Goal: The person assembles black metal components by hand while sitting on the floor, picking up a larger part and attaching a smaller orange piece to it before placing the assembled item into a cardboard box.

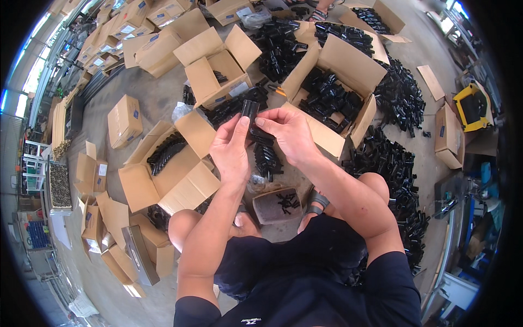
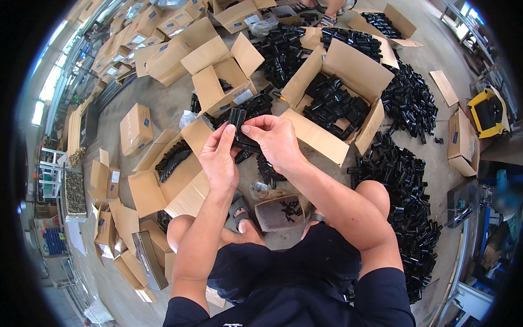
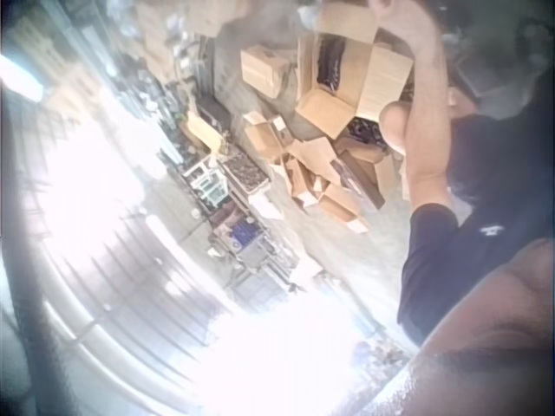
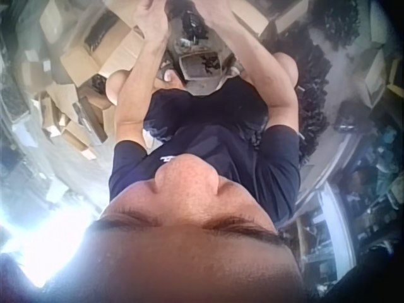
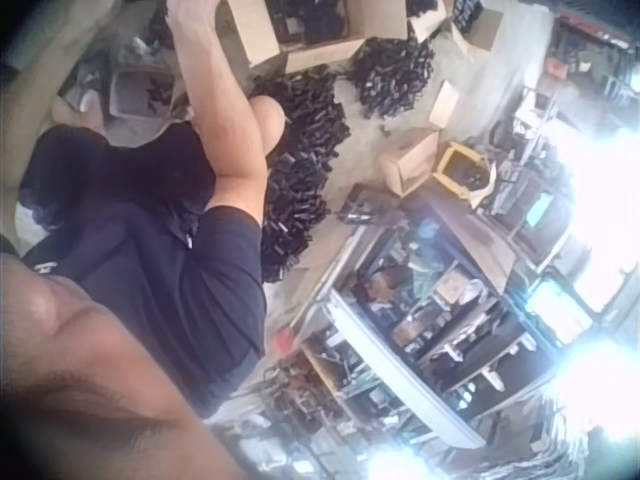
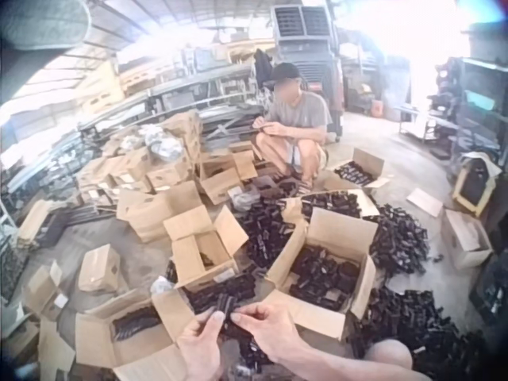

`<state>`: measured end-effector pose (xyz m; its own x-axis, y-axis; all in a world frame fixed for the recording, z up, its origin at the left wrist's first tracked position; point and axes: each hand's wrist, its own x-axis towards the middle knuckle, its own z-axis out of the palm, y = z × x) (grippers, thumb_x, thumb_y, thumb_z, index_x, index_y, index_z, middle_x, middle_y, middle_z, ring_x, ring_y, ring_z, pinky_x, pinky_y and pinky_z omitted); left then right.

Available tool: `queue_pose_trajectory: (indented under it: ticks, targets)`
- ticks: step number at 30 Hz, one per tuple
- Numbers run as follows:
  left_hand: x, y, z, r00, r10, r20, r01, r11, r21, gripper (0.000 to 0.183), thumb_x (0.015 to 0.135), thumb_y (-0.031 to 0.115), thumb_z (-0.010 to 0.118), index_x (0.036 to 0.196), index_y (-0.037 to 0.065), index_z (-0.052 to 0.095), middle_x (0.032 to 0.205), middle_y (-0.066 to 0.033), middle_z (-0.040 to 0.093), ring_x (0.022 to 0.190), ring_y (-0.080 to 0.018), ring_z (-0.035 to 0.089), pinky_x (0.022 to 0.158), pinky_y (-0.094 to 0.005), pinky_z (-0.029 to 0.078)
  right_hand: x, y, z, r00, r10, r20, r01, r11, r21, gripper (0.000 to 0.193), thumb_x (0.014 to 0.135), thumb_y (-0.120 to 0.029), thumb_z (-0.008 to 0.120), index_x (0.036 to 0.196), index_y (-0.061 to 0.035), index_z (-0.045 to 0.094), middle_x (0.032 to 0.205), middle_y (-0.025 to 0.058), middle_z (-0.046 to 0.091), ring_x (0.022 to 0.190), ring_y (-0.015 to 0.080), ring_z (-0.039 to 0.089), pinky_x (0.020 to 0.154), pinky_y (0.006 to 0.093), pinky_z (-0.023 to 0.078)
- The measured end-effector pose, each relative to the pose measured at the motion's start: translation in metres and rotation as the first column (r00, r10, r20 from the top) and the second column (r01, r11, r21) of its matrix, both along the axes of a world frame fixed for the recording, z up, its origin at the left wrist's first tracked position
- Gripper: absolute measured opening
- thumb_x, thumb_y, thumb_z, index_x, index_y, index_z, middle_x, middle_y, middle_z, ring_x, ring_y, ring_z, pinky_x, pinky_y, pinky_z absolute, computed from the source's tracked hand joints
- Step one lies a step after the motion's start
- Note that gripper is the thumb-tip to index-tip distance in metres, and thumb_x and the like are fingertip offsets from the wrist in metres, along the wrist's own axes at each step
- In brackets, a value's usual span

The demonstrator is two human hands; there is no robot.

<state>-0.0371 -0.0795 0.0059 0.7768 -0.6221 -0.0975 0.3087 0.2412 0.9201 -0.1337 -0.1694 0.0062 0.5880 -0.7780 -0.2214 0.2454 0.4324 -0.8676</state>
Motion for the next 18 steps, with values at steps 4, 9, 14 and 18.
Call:
queue_pose_trajectory:
  ticks: [4,9,14,18]
  targets:
    - [-0.001,-0.002,-0.003,1.0,0.013,0.022,-0.013,1.0,-0.007,0.026,0.095,0.011,0.073,0.115,-0.005,0.068,0.103,-0.0088,0.072,0.085,-0.0107,0.067,0.076,-0.0254,0.056,0.003,0.002,-0.007,1.0,-0.013,-0.019,0.014,0.999,0.052,0.013,0.09,-0.006,0.075,0.098,0.0041,0.072,0.088,0.0064,0.072,0.078,0.0093,0.064,0.071,0.0237,0.052]
    - [0.001,-0.001,-0.001,0.984,0.065,0.165,-0.09,0.985,0.148,0.027,0.094,0.013,0.075,0.117,0.0,0.071,0.099,-0.0024,0.072,0.081,-0.0054,0.062,0.071,-0.0205,0.051,0.008,0.007,-0.009,0.998,0.017,-0.066,-0.012,0.997,0.073,0.019,0.092,-0.011,0.074,0.104,0.0038,0.073,0.091,0.0053,0.072,0.083,0.0103,0.064,0.075,0.025,0.051]
    - [0.003,-0.003,-0.013,0.983,0.029,0.182,-0.045,0.995,0.088,0.025,0.094,0.009,0.074,0.116,-0.003,0.07,0.101,-0.0055,0.073,0.086,-0.0073,0.065,0.078,-0.0218,0.053,0.003,0.014,-0.002,0.997,-0.022,-0.071,0.028,0.996,0.087,0.02,0.094,-0.01,0.072,0.108,0.0036,0.072,0.093,0.0052,0.072,0.08,0.0117,0.066,0.074,0.027,0.053]
    - [0.007,-0.001,-0.014,0.987,0.02,0.161,-0.029,0.998,0.059,0.025,0.092,0.008,0.074,0.113,-0.005,0.071,0.101,-0.0058,0.073,0.089,-0.0073,0.064,0.08,-0.0214,0.052,0.007,0.015,-0.007,1.0,0.004,-0.024,-0.001,0.996,0.093,0.019,0.095,-0.008,0.07,0.109,0.0045,0.07,0.096,0.0049,0.072,0.086,0.0109,0.065,0.079,0.026,0.052]
